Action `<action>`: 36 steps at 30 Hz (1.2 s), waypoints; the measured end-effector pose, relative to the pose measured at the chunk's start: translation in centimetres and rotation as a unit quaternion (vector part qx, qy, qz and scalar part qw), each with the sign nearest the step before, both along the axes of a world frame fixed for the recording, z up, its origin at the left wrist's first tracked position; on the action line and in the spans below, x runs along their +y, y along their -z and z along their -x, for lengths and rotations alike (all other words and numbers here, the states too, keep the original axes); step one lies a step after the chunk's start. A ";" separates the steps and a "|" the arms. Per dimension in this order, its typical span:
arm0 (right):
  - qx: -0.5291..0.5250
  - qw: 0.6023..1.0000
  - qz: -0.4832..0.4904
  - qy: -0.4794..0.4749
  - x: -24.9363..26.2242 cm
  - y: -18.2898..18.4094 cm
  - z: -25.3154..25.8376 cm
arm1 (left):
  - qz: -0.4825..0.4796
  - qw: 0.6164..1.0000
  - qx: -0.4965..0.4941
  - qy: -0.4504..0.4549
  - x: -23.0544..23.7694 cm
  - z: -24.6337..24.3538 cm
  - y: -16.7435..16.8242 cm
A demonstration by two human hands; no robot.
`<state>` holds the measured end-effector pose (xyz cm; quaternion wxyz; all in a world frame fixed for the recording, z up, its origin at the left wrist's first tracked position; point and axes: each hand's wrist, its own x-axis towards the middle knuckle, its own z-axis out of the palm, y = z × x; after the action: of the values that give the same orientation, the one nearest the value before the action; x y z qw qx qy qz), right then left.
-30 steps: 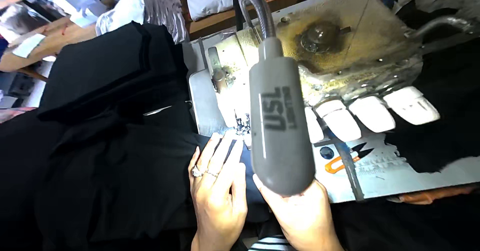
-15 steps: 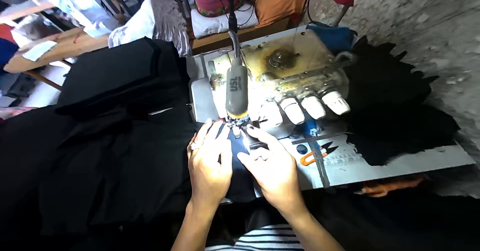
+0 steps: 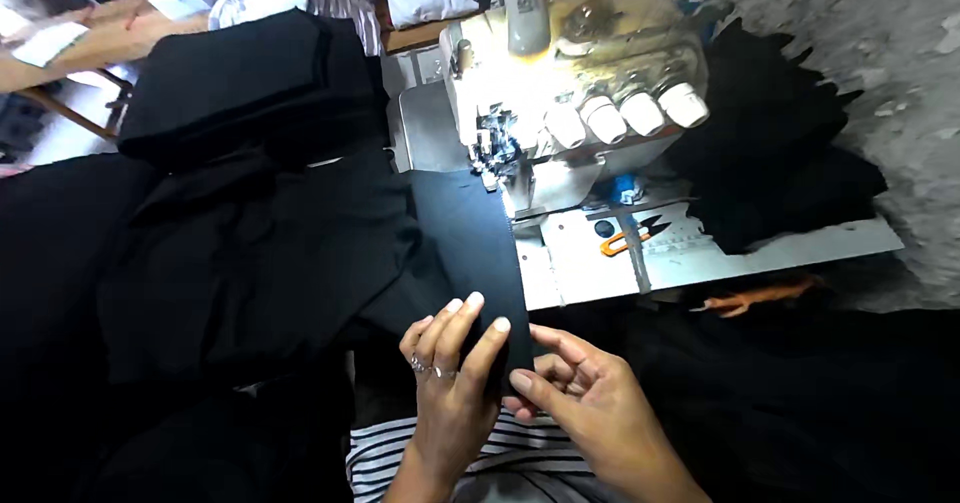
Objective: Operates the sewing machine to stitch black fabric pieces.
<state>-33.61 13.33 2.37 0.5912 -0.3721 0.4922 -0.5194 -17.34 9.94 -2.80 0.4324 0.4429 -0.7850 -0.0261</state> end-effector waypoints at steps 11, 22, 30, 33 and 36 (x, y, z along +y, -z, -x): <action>-0.010 0.996 -0.080 -0.044 -1.2 0.1 1.8 | -0.117 0.991 -0.010 0.064 0.4 -1.4 -1.5; 0.027 1.000 0.002 0.012 -7.1 -0.2 1.8 | -0.049 0.998 -0.009 0.036 -6.0 -0.3 -2.2; 0.146 0.974 0.167 0.042 -11.9 0.5 2.2 | -0.031 0.999 0.000 0.022 -9.9 -0.1 -3.3; 0.210 0.951 0.217 0.070 -14.0 1.1 2.1 | -0.050 0.999 -0.007 0.013 -12.0 0.1 -4.2; 0.215 0.948 0.221 0.077 -14.5 1.1 2.0 | -0.079 0.997 -0.020 -0.001 -14.0 -0.1 -4.9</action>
<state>-35.58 -1.21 1.24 0.3327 -0.5573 0.5080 -0.5663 -17.24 -4.02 2.09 0.3808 0.4767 -0.7884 -0.0788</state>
